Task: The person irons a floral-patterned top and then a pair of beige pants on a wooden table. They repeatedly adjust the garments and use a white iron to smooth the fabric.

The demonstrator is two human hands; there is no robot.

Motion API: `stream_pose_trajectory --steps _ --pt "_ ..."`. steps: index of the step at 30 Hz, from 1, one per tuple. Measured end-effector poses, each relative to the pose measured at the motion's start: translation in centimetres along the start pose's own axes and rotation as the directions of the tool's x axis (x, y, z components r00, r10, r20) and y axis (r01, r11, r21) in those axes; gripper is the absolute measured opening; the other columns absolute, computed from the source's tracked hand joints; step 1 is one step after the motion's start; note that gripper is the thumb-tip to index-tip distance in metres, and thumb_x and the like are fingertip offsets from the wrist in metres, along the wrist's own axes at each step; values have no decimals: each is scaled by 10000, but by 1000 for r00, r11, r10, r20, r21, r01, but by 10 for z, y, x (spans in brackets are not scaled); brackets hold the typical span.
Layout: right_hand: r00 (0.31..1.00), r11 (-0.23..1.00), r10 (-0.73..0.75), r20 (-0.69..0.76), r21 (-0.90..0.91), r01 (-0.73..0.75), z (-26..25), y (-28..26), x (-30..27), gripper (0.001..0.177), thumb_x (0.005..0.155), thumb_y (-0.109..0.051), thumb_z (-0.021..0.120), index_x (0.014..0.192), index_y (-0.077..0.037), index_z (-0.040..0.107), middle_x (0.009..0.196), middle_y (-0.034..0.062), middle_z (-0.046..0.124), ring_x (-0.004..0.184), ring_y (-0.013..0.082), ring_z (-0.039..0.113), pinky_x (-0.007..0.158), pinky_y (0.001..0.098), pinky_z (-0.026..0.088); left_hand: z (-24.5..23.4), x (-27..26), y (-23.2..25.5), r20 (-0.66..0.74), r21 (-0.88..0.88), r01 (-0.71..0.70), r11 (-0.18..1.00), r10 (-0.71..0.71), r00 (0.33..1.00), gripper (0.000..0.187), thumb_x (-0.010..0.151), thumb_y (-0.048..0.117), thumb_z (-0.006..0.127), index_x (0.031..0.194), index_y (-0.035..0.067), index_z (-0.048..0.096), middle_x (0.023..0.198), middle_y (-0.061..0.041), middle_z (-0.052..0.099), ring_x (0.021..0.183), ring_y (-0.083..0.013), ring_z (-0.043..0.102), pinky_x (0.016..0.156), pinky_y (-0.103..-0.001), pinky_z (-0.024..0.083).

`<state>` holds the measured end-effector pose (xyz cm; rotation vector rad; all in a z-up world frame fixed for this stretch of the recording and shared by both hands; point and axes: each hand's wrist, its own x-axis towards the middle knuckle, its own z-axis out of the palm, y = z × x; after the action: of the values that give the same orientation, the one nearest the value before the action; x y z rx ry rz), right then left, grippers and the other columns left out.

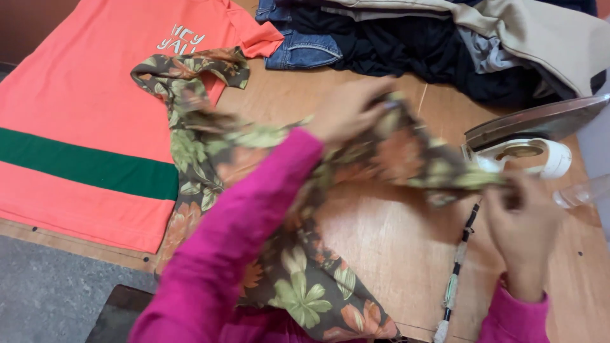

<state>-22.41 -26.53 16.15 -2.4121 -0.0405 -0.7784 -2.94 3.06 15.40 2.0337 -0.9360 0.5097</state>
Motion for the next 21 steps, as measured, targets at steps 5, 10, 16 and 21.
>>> stream_pose_trajectory --steps 5,10,16,21 --pt "967 942 -6 -256 -327 -81 -28 -12 -10 269 1041 -14 593 1303 11 645 885 77 630 753 147 597 735 290 498 112 59 61 -35 -349 -89 933 82 996 416 1012 279 639 1390 131 551 1370 -146 655 1265 -322 659 1096 -408 521" --pt "998 982 60 -2 -181 -59 -8 -34 -1 202 1102 -152 680 1264 -32 681 864 94 670 699 172 611 652 313 475 137 28 73 154 -446 -169 879 261 953 570 964 241 642 1496 175 448 1567 -199 438 1373 -393 550 1132 -452 470" --pt "694 951 -301 654 146 274 55 -47 5 441 814 -302 779 1171 -55 694 1128 135 681 1007 287 665 835 383 523 29 -71 14 206 41 18 999 -26 978 253 917 257 691 1118 104 694 1123 -101 677 1048 -337 669 894 -443 541" --pt "512 941 -298 805 158 300 78 -10 1 286 869 -236 670 1129 -147 748 1030 68 694 1007 270 677 889 361 537 -73 -142 -14 239 214 132 968 -183 954 191 888 243 698 1012 100 723 1017 -117 684 1011 -339 645 877 -460 505"
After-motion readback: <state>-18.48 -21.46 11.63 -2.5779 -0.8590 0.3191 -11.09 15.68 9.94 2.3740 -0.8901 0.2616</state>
